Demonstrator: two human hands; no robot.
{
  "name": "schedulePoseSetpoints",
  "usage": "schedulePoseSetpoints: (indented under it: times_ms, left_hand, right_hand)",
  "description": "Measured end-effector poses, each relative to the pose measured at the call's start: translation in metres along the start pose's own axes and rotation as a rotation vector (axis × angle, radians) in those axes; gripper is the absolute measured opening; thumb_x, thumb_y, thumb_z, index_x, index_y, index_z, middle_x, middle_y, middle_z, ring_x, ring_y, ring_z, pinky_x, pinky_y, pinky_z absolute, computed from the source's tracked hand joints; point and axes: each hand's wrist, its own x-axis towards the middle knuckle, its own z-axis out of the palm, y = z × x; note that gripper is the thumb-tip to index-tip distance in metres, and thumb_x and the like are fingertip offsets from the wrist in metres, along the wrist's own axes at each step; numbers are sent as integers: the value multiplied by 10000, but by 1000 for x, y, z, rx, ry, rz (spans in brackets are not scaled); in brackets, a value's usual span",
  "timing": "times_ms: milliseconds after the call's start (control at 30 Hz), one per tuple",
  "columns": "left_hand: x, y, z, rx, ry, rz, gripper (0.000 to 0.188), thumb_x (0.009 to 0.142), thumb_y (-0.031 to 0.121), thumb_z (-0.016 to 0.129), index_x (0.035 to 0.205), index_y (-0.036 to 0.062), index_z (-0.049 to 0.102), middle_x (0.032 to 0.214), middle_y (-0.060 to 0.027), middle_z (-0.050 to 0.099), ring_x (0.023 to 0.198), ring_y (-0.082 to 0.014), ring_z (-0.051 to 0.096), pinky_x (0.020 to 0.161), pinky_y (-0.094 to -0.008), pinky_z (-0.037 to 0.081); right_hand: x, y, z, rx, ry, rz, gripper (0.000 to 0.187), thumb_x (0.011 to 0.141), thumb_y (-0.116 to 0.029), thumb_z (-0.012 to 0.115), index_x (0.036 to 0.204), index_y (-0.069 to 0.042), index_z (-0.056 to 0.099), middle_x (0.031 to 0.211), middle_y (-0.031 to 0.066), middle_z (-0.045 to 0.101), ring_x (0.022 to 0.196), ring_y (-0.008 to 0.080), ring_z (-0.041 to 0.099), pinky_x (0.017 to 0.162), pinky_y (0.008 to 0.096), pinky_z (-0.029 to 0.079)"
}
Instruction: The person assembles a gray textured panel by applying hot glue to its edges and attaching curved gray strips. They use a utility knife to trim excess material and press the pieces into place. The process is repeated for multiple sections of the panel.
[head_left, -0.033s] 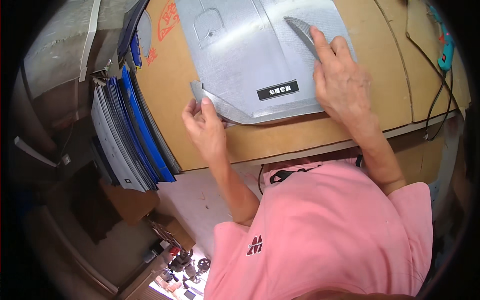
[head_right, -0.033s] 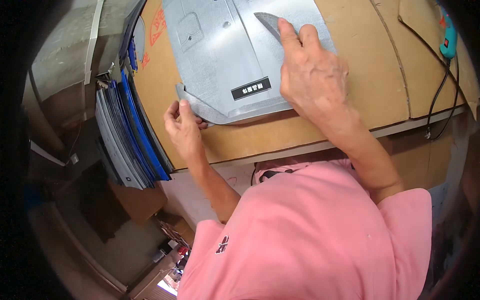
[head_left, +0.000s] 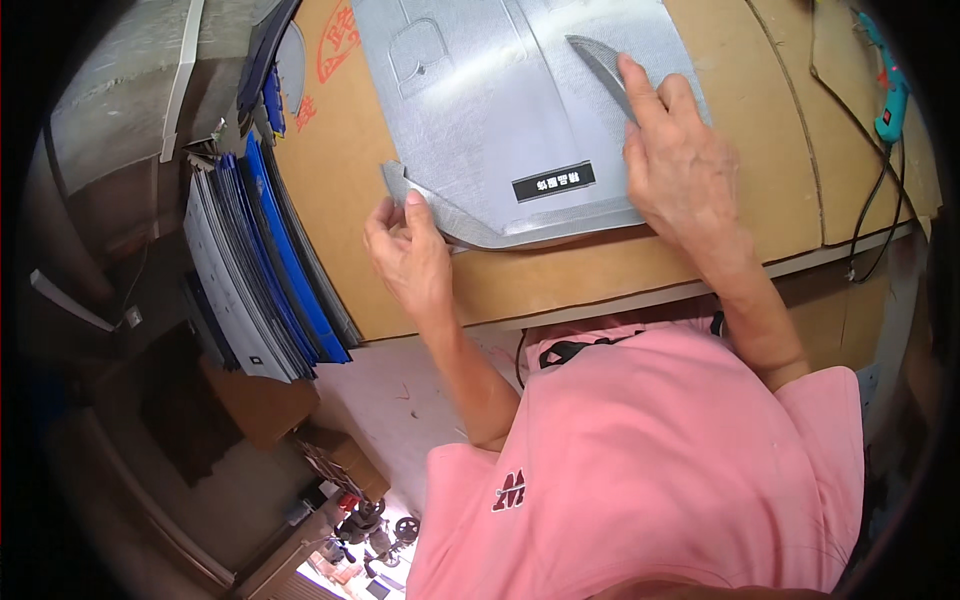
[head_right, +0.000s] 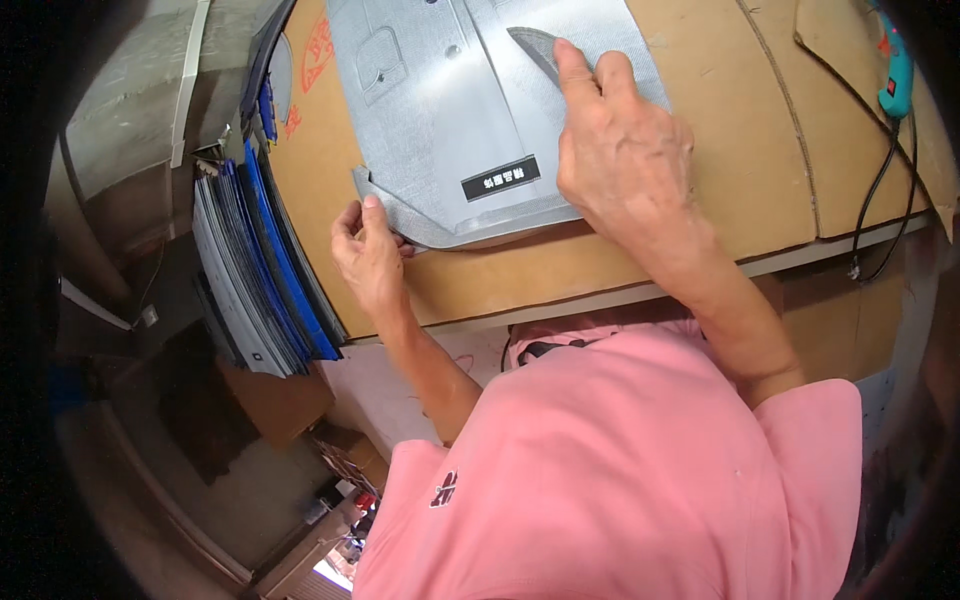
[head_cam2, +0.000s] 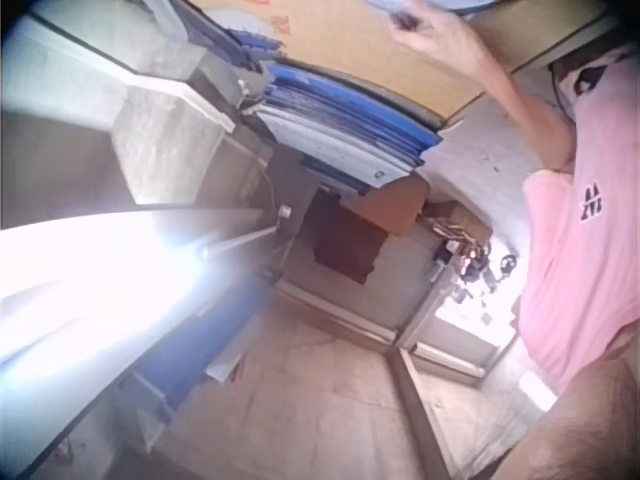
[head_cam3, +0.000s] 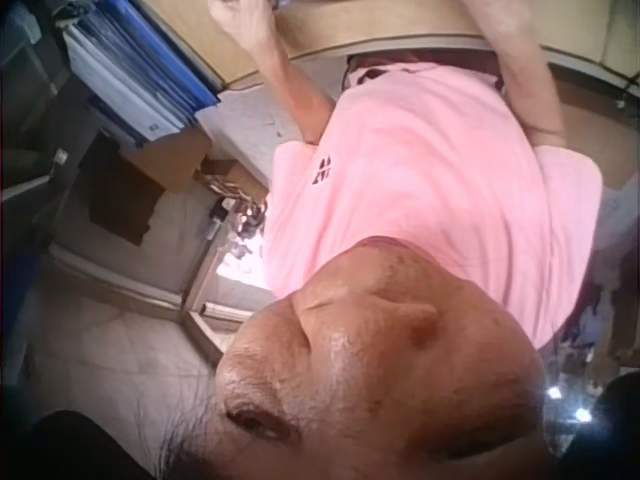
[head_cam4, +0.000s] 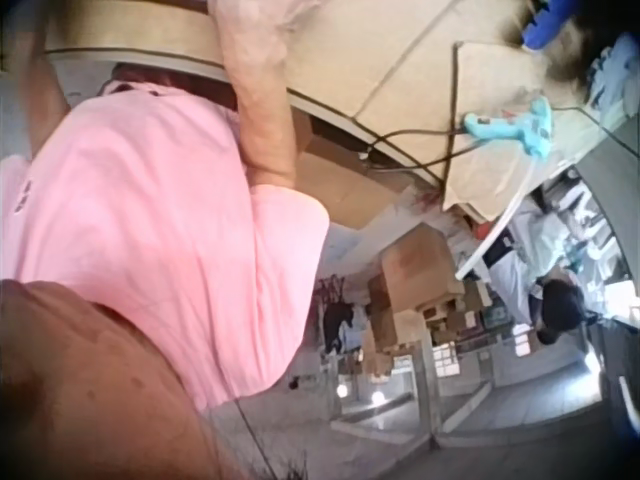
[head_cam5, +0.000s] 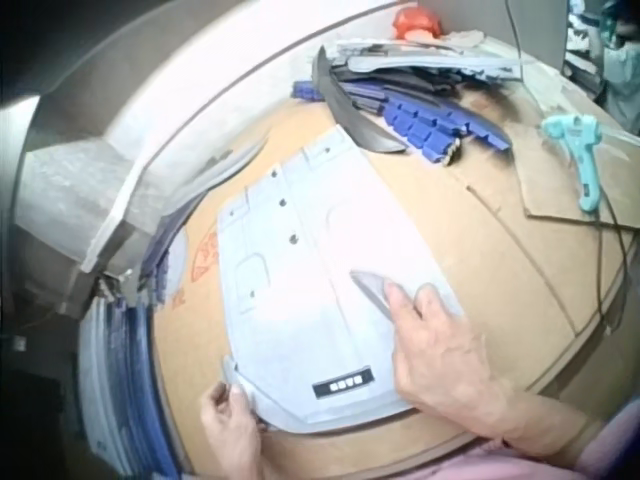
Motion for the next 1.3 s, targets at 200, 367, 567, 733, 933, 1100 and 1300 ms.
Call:
schedulePoseSetpoints:
  times_ms: [200,367,567,733,933,1100,1300]
  left_hand:
    - [1,5,6,211,26,105,528,827,259,650,1220,-68,517,1135,-243,562,991,-362,578,883,-418,445]
    - [0,7,24,-105,174,142,528,787,163,643,1248,-49,497,1123,-235,576,974,-357,591,876,-424,450]
    - [-1,29,34,21,163,234,465,699,53,560,1153,-47,579,1036,-193,606,1003,-344,559,919,-421,417]
    - [4,32,39,176,84,442,376,709,44,566,1070,-40,625,967,-190,602,949,-352,561,884,-432,424]
    - [13,57,31,304,-3,441,234,786,132,656,944,-36,618,943,-198,596,879,-358,575,789,-433,450]
    - [29,52,37,312,52,538,221,776,163,674,877,-28,630,847,-173,614,780,-319,596,725,-404,466]
    - [19,52,41,297,68,637,176,802,72,612,944,-12,674,838,-140,625,721,-286,600,687,-392,469]
  right_hand:
    - [0,0,0,37,-41,12,518,775,-79,574,1285,-42,498,946,111,488,613,289,617,515,401,507]
    - [0,0,-3,88,-63,30,525,817,-91,563,1332,-83,461,927,101,468,616,307,573,544,422,481]
    - [-1,1,-2,96,-22,-23,491,777,-66,564,1264,-28,510,918,121,482,605,286,609,514,394,507]
    - [0,1,-2,64,-25,-11,479,780,-61,557,1257,-30,517,927,123,489,609,288,609,528,400,508]
    - [0,0,-1,68,-7,6,469,781,-56,556,1248,-30,526,920,121,492,608,285,609,525,397,503]
    - [0,-1,-3,78,1,5,466,774,-41,563,1239,-30,534,911,121,494,610,288,606,524,393,497]
    - [2,-3,-5,70,-35,2,464,785,-42,564,1247,-31,526,901,125,494,618,296,603,535,393,500]
